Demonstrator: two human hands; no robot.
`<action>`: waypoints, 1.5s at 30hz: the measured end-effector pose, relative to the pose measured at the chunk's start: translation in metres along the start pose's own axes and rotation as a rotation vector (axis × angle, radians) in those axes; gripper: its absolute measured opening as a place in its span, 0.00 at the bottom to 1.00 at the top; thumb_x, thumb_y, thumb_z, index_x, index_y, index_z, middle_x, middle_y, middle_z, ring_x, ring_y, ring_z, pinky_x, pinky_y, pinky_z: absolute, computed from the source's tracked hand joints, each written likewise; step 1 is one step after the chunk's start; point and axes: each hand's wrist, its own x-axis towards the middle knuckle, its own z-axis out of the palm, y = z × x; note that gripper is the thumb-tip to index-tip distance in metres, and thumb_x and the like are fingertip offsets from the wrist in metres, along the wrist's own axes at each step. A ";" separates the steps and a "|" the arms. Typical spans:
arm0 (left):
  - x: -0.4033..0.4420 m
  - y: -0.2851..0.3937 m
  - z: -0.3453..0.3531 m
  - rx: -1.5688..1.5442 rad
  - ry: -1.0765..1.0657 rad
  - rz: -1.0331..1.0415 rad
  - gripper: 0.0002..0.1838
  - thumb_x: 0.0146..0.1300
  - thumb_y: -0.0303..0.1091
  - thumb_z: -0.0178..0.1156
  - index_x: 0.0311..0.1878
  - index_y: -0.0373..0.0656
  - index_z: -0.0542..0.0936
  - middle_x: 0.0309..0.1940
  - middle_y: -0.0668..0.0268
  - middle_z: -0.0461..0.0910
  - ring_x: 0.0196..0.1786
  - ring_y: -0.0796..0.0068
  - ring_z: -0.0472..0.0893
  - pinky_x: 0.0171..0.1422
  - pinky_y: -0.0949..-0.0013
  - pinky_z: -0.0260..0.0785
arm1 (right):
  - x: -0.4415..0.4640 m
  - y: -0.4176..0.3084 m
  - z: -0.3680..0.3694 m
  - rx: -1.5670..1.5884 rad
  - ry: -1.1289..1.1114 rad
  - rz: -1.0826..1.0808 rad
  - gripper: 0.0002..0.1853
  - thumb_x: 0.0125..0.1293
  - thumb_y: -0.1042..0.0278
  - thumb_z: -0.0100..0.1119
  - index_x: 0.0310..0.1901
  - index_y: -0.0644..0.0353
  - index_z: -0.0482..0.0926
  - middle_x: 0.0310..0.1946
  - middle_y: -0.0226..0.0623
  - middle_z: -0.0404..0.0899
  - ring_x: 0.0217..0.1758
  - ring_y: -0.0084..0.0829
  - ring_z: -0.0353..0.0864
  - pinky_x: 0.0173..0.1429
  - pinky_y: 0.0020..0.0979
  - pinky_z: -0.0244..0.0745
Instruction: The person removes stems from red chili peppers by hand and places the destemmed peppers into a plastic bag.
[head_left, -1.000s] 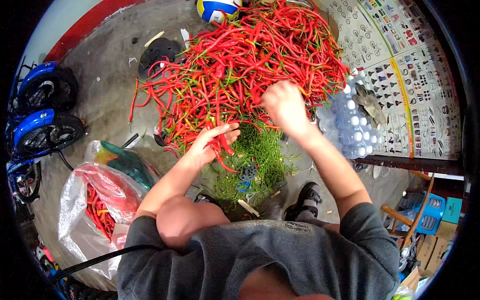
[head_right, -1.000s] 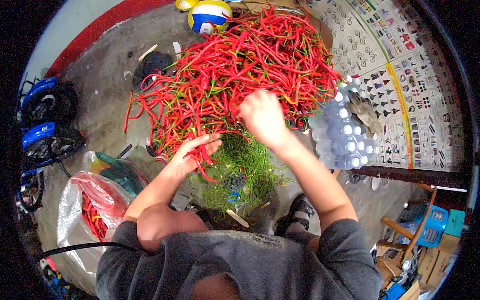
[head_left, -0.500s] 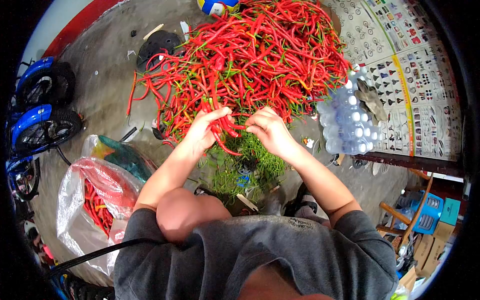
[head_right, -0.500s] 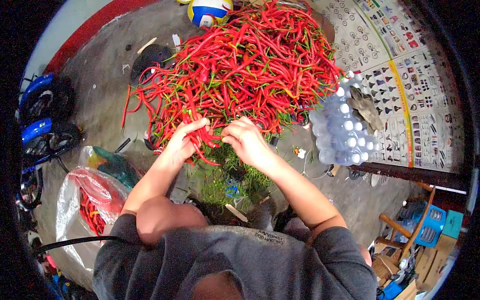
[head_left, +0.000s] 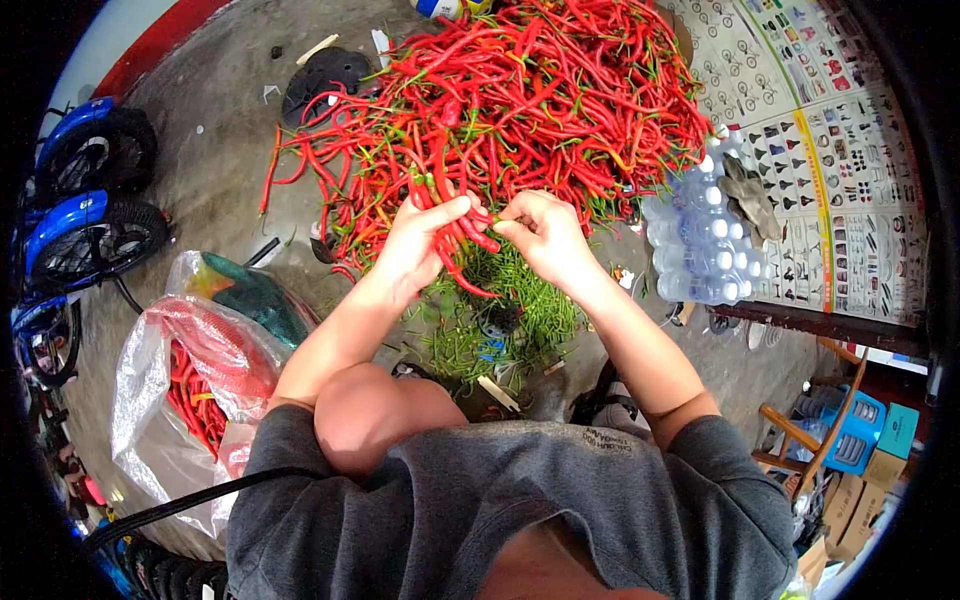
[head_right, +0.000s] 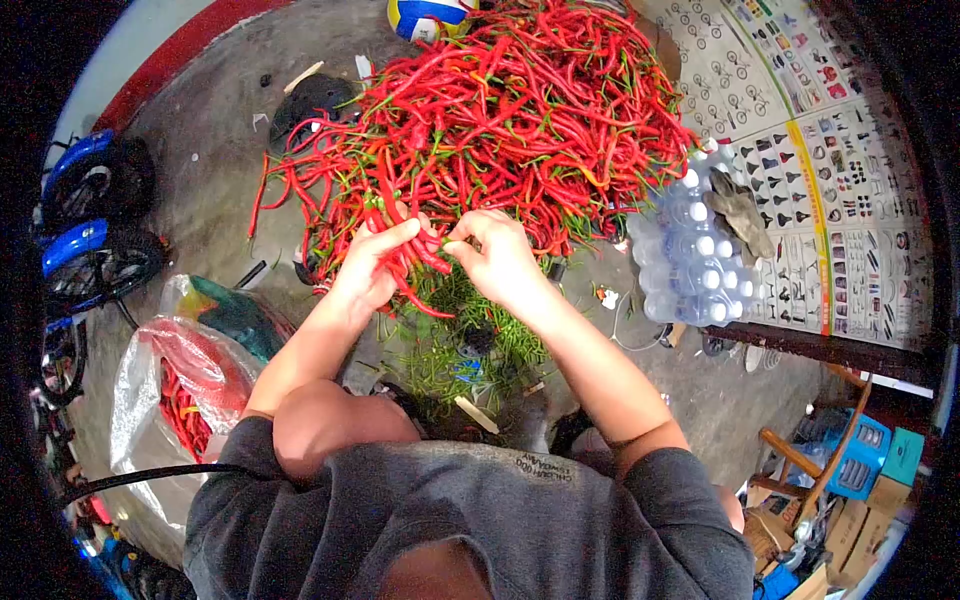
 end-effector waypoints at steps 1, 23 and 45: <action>-0.001 -0.001 -0.001 -0.063 -0.007 0.007 0.08 0.55 0.27 0.60 0.37 0.38 0.75 0.31 0.62 0.78 0.36 0.68 0.79 0.43 0.63 0.74 | 0.000 -0.003 -0.001 0.136 0.025 0.042 0.05 0.50 0.74 0.61 0.26 0.63 0.74 0.24 0.37 0.76 0.28 0.33 0.74 0.38 0.32 0.70; -0.001 -0.007 -0.012 -0.016 0.073 -0.132 0.09 0.54 0.27 0.62 0.39 0.42 0.75 0.30 0.67 0.78 0.30 0.76 0.78 0.36 0.73 0.73 | -0.011 0.003 0.014 0.279 -0.039 0.245 0.11 0.55 0.67 0.63 0.36 0.65 0.76 0.25 0.33 0.76 0.25 0.20 0.71 0.31 0.25 0.69; 0.006 -0.040 -0.068 -0.017 0.096 -0.475 0.05 0.55 0.29 0.58 0.33 0.40 0.75 0.26 0.63 0.78 0.29 0.70 0.79 0.37 0.69 0.73 | -0.005 0.044 -0.005 -0.366 -0.555 -0.364 0.10 0.50 0.65 0.60 0.33 0.60 0.76 0.34 0.37 0.72 0.43 0.38 0.71 0.49 0.36 0.68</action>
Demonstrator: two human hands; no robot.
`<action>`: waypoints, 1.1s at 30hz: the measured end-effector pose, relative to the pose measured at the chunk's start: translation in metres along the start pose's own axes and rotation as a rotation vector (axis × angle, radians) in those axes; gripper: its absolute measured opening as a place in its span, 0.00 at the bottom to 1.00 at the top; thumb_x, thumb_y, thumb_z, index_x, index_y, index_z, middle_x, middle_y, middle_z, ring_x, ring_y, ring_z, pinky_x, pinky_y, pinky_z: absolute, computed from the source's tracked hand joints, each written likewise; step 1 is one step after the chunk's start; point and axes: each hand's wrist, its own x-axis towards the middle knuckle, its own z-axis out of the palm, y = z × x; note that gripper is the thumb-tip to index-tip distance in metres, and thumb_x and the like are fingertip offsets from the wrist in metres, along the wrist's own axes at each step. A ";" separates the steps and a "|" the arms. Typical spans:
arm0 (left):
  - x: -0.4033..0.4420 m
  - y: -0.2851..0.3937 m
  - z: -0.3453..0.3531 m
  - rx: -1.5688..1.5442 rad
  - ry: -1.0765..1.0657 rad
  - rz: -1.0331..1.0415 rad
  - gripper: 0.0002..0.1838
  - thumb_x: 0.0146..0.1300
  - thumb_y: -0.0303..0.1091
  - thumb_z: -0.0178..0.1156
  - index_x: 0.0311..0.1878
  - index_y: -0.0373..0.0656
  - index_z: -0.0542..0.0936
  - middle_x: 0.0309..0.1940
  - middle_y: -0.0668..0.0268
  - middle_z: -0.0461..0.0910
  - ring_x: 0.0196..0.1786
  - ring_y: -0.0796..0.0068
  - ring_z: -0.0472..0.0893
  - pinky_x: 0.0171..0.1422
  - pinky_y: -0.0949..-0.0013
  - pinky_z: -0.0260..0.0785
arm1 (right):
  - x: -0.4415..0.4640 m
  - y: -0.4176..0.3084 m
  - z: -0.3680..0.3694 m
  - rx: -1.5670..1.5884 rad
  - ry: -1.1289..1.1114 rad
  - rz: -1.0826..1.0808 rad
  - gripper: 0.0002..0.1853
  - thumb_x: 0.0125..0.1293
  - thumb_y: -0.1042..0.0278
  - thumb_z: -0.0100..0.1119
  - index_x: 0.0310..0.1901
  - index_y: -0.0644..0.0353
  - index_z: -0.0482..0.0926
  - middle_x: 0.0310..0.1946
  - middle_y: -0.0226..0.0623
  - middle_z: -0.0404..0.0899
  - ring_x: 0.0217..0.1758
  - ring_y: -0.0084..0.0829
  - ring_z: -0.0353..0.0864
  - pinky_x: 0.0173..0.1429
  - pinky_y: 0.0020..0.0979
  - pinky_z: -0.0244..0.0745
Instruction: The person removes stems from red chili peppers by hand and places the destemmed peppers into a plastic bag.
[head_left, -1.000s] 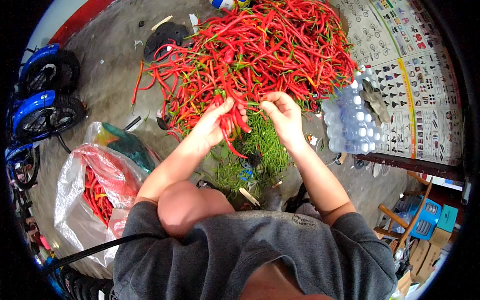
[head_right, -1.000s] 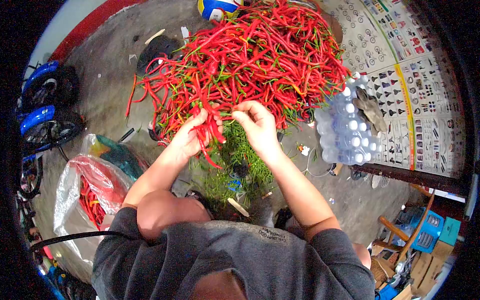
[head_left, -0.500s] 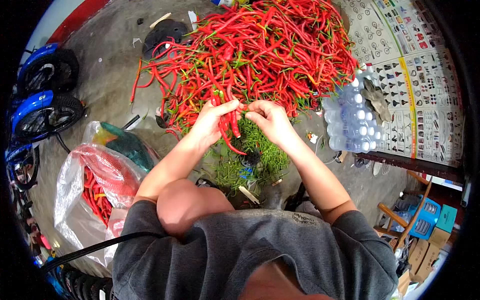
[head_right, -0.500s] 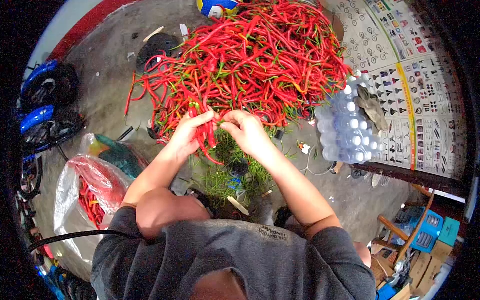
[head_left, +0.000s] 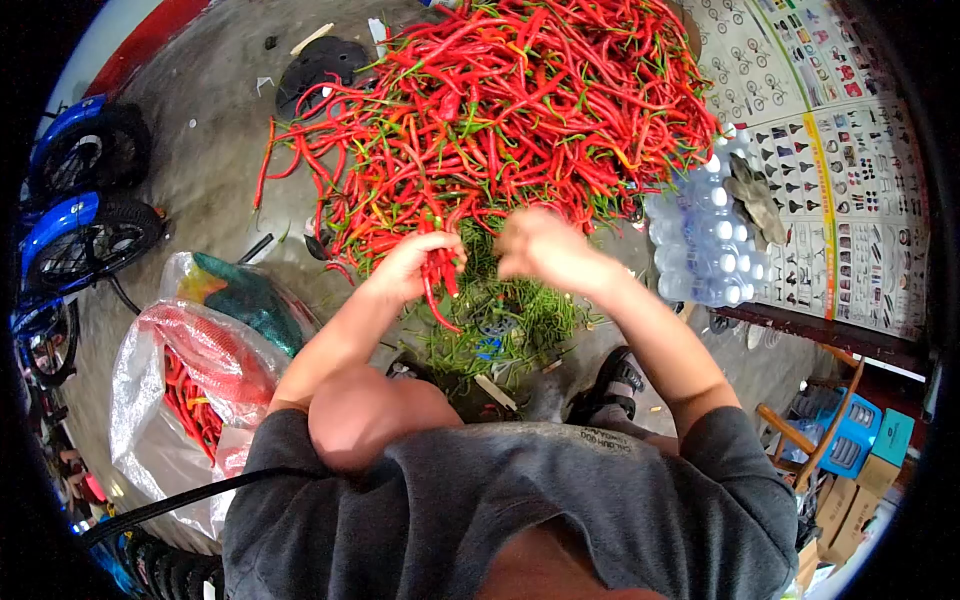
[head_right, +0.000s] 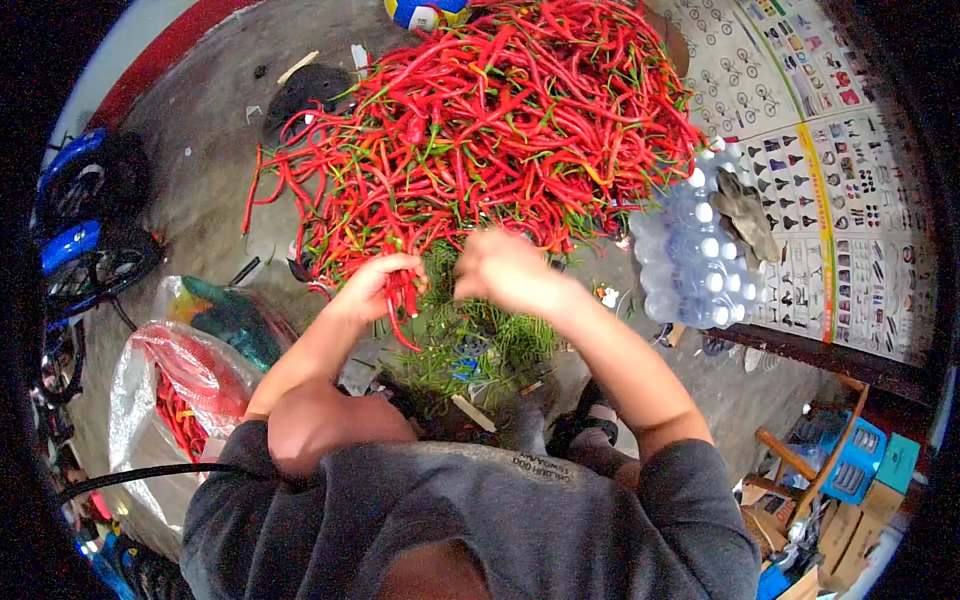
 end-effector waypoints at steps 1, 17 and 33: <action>0.000 0.000 0.004 -0.058 0.016 0.033 0.04 0.54 0.28 0.60 0.31 0.39 0.76 0.23 0.65 0.77 0.27 0.71 0.78 0.34 0.69 0.73 | 0.007 0.022 0.000 -0.214 0.032 0.119 0.11 0.49 0.63 0.61 0.33 0.59 0.77 0.35 0.37 0.71 0.43 0.38 0.70 0.50 0.36 0.68; 0.006 -0.019 0.018 -0.143 -0.095 -0.197 0.12 0.60 0.36 0.58 0.42 0.40 0.75 0.36 0.61 0.80 0.37 0.68 0.80 0.41 0.63 0.75 | -0.017 -0.045 0.024 -0.254 0.432 -0.029 0.12 0.47 0.66 0.54 0.37 0.53 0.76 0.31 0.28 0.70 0.37 0.30 0.71 0.37 0.31 0.67; -0.021 -0.004 0.053 0.964 -0.080 0.471 0.14 0.49 0.25 0.61 0.39 0.39 0.70 0.26 0.68 0.74 0.30 0.73 0.75 0.37 0.66 0.68 | 0.011 -0.006 -0.014 0.908 0.791 0.607 0.12 0.63 0.65 0.55 0.44 0.63 0.74 0.30 0.25 0.74 0.30 0.14 0.70 0.35 0.17 0.66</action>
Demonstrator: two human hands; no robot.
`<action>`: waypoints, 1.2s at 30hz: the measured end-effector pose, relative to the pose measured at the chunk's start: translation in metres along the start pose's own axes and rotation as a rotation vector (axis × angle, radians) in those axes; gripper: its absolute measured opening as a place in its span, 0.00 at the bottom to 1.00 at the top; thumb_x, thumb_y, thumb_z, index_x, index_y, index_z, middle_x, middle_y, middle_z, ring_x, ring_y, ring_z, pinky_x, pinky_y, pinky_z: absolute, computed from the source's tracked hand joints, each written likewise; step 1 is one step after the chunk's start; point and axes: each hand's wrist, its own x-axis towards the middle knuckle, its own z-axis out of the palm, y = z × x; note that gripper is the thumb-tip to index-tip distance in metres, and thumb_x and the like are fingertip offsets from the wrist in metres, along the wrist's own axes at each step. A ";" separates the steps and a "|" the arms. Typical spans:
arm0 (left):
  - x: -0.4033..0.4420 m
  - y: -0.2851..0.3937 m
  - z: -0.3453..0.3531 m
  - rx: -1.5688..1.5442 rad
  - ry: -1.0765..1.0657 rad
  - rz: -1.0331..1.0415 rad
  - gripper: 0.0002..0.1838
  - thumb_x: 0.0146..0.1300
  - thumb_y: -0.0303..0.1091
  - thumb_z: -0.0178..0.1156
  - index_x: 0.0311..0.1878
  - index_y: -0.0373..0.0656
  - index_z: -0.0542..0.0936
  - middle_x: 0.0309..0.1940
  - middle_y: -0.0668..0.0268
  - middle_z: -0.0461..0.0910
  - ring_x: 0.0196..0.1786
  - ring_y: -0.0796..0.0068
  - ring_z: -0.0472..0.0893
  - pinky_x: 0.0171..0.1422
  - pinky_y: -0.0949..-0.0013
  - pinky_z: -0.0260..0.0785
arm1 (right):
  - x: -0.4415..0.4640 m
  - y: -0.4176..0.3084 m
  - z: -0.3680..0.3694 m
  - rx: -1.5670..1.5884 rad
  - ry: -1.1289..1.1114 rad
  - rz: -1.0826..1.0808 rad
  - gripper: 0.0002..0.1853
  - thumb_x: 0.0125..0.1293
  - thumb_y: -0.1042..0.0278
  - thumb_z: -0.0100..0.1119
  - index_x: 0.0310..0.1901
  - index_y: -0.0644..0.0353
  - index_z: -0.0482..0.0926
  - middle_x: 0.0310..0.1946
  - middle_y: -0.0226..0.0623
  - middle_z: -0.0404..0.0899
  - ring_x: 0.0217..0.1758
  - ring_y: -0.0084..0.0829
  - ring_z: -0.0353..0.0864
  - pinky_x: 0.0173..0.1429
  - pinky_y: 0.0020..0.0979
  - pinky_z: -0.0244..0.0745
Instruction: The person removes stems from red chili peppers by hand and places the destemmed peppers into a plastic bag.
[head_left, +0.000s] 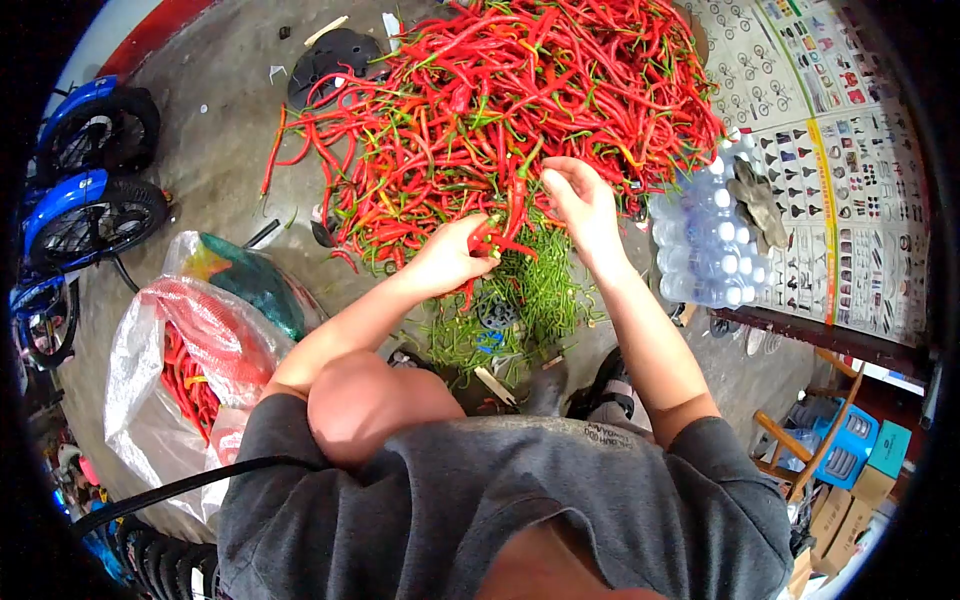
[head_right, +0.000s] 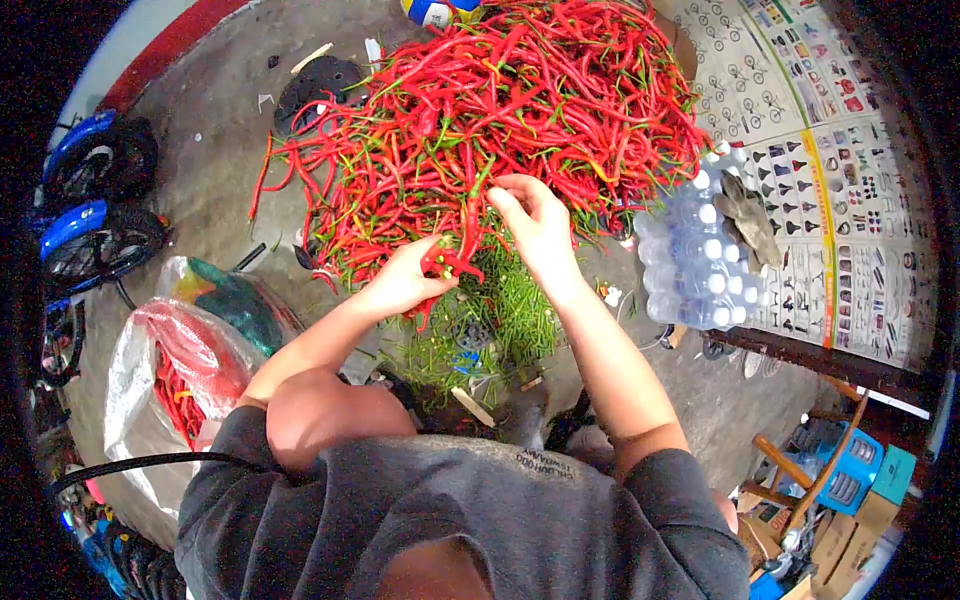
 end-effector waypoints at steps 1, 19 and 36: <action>-0.002 0.006 -0.001 0.250 0.003 0.009 0.13 0.48 0.26 0.60 0.38 0.39 0.70 0.26 0.64 0.74 0.31 0.66 0.76 0.36 0.64 0.68 | 0.003 0.003 0.000 0.001 0.001 0.000 0.12 0.63 0.65 0.55 0.44 0.63 0.74 0.30 0.25 0.74 0.30 0.14 0.70 0.35 0.17 0.66; -0.009 0.021 -0.021 1.343 0.235 0.498 0.07 0.44 0.27 0.54 0.29 0.43 0.70 0.25 0.62 0.73 0.31 0.61 0.76 0.36 0.61 0.69 | -0.020 -0.007 -0.002 -1.079 0.026 -0.706 0.08 0.45 0.72 0.60 0.21 0.57 0.68 0.24 0.33 0.69 0.28 0.35 0.73 0.31 0.33 0.70; -0.014 0.026 -0.024 0.975 0.384 0.351 0.13 0.42 0.25 0.60 0.32 0.41 0.70 0.28 0.59 0.73 0.35 0.57 0.76 0.37 0.58 0.69 | -0.013 -0.013 -0.015 0.173 -0.309 0.250 0.06 0.58 0.71 0.60 0.34 0.62 0.73 0.26 0.31 0.76 0.25 0.18 0.73 0.30 0.20 0.68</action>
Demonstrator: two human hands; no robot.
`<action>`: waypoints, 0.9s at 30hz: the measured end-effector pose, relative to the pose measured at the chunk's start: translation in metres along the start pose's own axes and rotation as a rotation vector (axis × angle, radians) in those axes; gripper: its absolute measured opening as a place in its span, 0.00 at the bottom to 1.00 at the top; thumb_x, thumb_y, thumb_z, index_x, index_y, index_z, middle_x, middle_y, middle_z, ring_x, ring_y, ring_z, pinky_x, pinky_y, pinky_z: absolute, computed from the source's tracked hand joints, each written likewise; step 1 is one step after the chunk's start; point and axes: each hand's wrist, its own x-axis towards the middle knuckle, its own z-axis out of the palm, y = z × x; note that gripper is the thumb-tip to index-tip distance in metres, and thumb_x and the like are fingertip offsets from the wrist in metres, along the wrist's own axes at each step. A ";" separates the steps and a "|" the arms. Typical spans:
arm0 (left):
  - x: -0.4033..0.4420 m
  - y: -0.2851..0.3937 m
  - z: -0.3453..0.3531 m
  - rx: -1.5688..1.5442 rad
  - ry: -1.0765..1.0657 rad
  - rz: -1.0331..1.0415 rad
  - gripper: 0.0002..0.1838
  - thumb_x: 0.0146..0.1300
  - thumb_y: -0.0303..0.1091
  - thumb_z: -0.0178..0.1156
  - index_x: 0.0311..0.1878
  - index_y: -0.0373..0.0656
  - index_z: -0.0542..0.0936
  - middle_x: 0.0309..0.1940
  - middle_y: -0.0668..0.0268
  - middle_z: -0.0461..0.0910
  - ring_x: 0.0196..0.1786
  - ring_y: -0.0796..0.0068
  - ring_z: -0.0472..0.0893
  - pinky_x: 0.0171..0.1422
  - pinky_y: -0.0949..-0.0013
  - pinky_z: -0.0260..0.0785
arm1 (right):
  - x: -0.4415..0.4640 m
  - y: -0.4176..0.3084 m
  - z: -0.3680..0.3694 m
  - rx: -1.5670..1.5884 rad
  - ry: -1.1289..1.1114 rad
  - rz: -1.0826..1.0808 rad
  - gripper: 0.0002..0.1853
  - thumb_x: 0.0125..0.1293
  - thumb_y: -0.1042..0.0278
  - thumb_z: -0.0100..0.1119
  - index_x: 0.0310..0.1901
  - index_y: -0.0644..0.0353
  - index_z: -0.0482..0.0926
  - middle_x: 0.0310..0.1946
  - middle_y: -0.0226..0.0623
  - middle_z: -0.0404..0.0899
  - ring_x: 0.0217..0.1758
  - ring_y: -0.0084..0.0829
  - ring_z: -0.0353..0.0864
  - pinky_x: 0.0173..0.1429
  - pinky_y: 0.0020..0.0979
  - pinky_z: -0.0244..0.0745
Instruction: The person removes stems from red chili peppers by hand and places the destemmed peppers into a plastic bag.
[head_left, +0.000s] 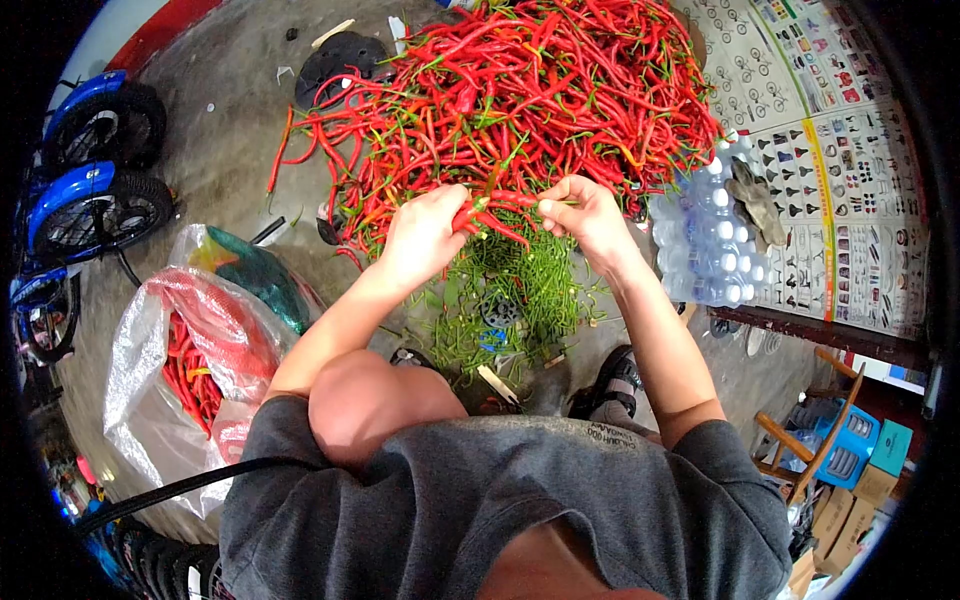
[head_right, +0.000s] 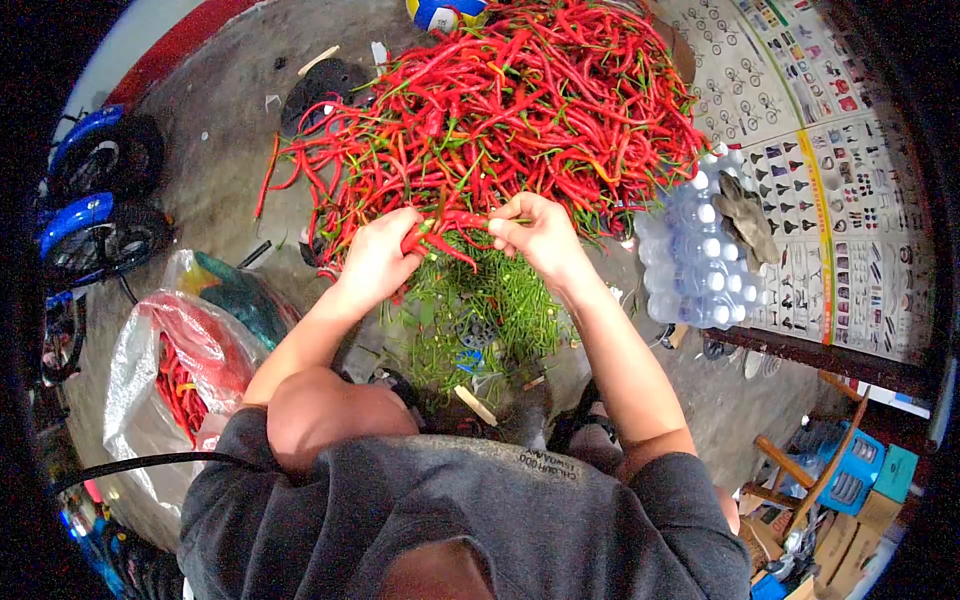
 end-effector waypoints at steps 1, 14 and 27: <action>0.000 0.000 0.000 -0.111 -0.033 -0.038 0.16 0.39 0.24 0.62 0.35 0.40 0.69 0.29 0.57 0.73 0.36 0.55 0.76 0.38 0.57 0.68 | -0.001 -0.001 0.003 0.006 -0.009 -0.008 0.06 0.58 0.73 0.60 0.35 0.62 0.74 0.25 0.30 0.76 0.26 0.19 0.74 0.32 0.20 0.69; 0.005 0.006 0.000 0.066 0.122 0.318 0.12 0.43 0.27 0.62 0.30 0.41 0.69 0.27 0.62 0.72 0.31 0.60 0.75 0.34 0.60 0.67 | -0.004 -0.017 0.013 -0.737 -0.138 -0.002 0.08 0.60 0.69 0.56 0.37 0.63 0.76 0.24 0.29 0.76 0.28 0.18 0.74 0.33 0.23 0.69; -0.001 0.011 0.010 -0.551 0.080 -0.075 0.17 0.40 0.20 0.58 0.37 0.38 0.71 0.35 0.58 0.75 0.41 0.58 0.78 0.43 0.65 0.69 | -0.008 0.024 0.032 0.519 -0.093 -0.162 0.11 0.65 0.63 0.52 0.40 0.61 0.75 0.31 0.28 0.75 0.27 0.18 0.63 0.31 0.20 0.57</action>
